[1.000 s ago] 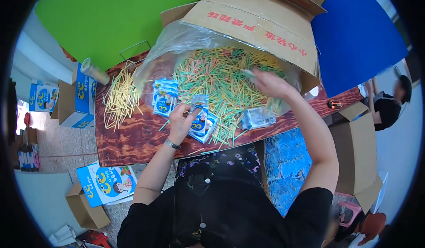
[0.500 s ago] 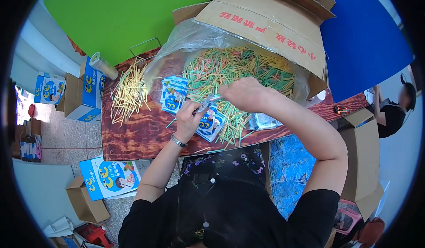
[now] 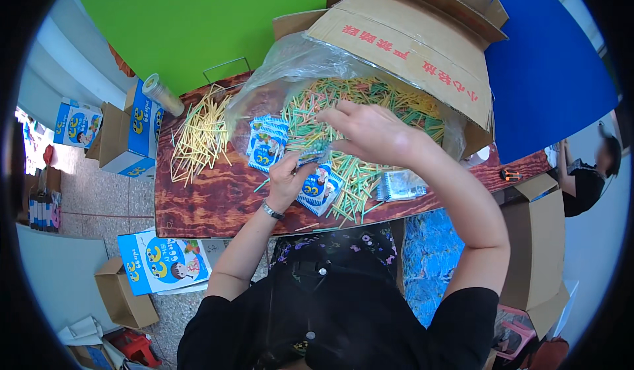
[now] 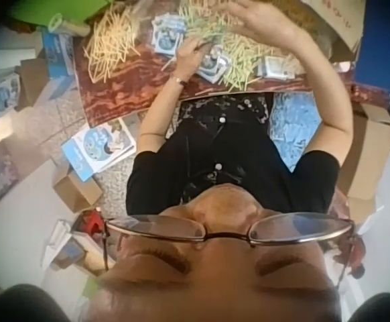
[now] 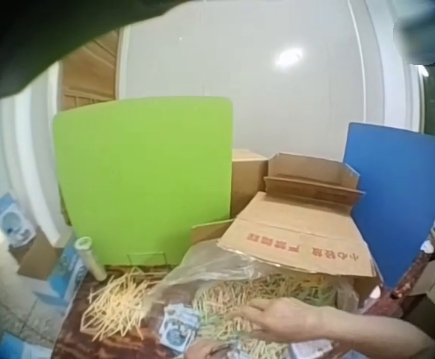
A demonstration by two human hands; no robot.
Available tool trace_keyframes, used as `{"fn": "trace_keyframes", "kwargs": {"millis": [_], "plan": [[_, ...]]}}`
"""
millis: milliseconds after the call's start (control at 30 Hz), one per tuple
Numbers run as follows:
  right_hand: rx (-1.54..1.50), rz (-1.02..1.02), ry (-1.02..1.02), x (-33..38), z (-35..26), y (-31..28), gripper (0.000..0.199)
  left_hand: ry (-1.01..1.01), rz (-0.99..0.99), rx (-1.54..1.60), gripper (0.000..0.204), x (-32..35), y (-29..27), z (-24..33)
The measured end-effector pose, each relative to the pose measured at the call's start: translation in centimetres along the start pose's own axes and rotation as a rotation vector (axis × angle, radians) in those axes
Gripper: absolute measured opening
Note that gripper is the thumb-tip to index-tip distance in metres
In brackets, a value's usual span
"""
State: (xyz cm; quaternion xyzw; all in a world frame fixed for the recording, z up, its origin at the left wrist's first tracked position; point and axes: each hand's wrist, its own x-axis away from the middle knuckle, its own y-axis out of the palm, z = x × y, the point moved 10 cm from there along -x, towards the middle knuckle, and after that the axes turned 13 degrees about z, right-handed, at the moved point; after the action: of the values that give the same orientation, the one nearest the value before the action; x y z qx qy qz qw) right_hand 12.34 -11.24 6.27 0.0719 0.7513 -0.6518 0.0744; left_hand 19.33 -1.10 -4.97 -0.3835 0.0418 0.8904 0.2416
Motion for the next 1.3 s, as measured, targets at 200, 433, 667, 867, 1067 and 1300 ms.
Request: {"fn": "trace_keyframes", "kwargs": {"millis": [200,433,667,867,1067,1300], "plan": [[-0.304,0.423,0.003,1.5,-0.2,2.0,0.042,-0.292,-0.050,0.149,0.018,1.1,0.5,-2.9],[-0.174,0.522,0.023,1.7,-1.2,4.2,0.039,-0.247,-0.073,-0.036,0.009,0.5,-1.9,-2.7],[-0.282,0.307,0.245,2.3,3.1,13.3,0.023,-0.381,-0.142,-0.345,0.023,1.9,-7.6,-11.2],[0.045,0.184,0.324,2.4,3.5,17.1,0.026,-0.226,-0.101,-0.629,0.020,2.0,-8.8,-13.6],[-0.195,0.315,0.331,3.8,4.6,14.3,0.015,0.033,0.065,-0.744,0.034,-0.1,-6.7,-4.8],[0.047,0.255,0.192,3.8,3.3,13.1,0.018,0.042,-0.273,-0.382,0.038,4.1,1.4,-2.4]]}}
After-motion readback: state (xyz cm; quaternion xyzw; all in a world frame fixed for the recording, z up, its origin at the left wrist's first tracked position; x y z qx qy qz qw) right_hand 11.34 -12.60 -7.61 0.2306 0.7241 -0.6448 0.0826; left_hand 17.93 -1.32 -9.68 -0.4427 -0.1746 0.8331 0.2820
